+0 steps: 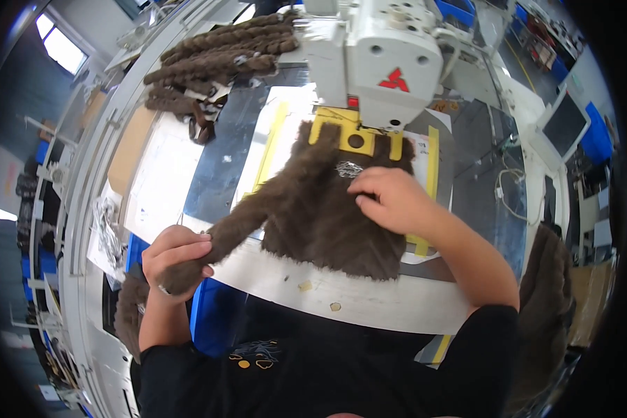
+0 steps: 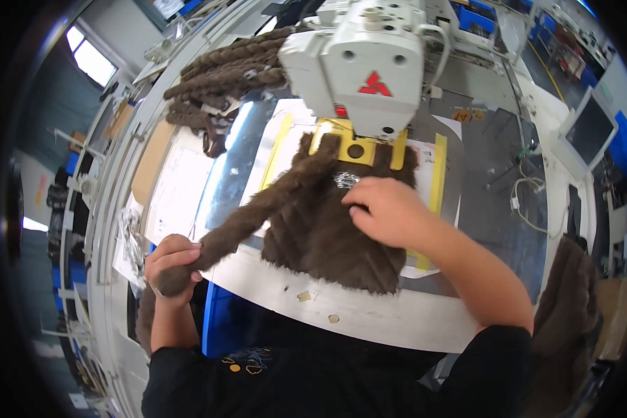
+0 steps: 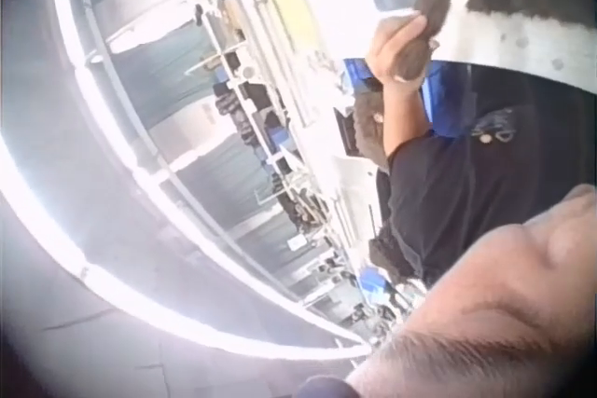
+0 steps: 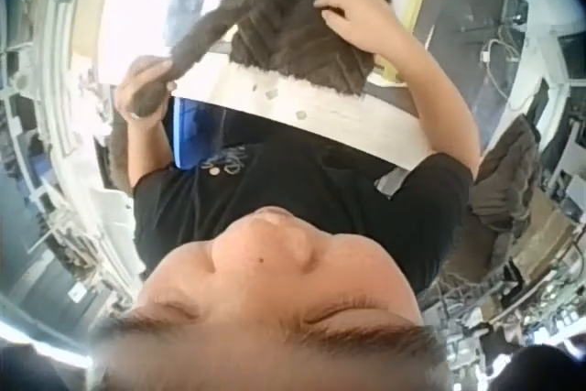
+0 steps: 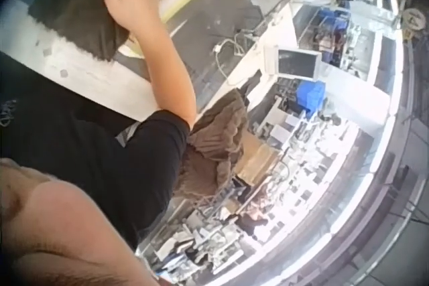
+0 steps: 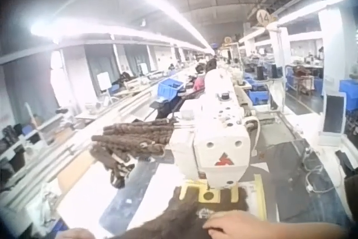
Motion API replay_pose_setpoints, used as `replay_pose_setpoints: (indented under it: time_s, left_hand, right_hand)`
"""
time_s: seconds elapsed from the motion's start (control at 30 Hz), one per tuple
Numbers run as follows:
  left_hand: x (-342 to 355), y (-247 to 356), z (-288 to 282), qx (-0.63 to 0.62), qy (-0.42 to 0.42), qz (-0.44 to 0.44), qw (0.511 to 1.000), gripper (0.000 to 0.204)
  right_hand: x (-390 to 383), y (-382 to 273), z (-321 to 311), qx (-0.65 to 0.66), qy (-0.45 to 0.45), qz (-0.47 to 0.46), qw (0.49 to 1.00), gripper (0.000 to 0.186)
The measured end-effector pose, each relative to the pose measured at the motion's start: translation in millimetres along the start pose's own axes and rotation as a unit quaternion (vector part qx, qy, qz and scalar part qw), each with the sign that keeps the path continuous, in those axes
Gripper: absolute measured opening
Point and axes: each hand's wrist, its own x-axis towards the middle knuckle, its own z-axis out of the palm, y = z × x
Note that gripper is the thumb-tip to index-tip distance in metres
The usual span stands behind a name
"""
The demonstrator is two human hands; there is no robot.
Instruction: Sewing and assembling fur-like fabric components using an industrial sewing machine.
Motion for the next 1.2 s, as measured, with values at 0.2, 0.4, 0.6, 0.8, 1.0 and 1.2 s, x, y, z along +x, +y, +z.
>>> replay_pose_setpoints:
  time_s: [0.2, 0.4, 0.6, 0.8, 1.0, 1.2]
  left_hand:
    - [4, 16, 13, -0.001, -0.051, 0.154, 0.987, 0.042]
    - [8, 24, 39, -0.116, -0.147, 0.184, 0.965, 0.049]
    - [2, -24, 82, -0.380, -0.033, -0.385, 0.840, 0.043]
    - [29, -23, 136, -0.480, -0.125, -0.455, 0.739, 0.047]
    - [23, -26, 142, -0.554, -0.090, -0.459, 0.688, 0.035]
    - [11, -2, 126, -0.631, -0.116, -0.402, 0.653, 0.052]
  right_hand:
    - [6, -72, 40, 0.374, -0.259, 0.135, 0.880, 0.041]
    - [-8, -110, 97, 0.609, -0.194, 0.237, 0.732, 0.045]
    - [-19, -132, 122, 0.687, -0.017, 0.249, 0.683, 0.029]
    - [-25, -125, 127, 0.548, 0.004, 0.239, 0.802, 0.036]
    - [-46, -136, 104, 0.543, -0.096, 0.226, 0.803, 0.037]
    - [-55, -130, 82, 0.386, -0.162, 0.227, 0.880, 0.037]
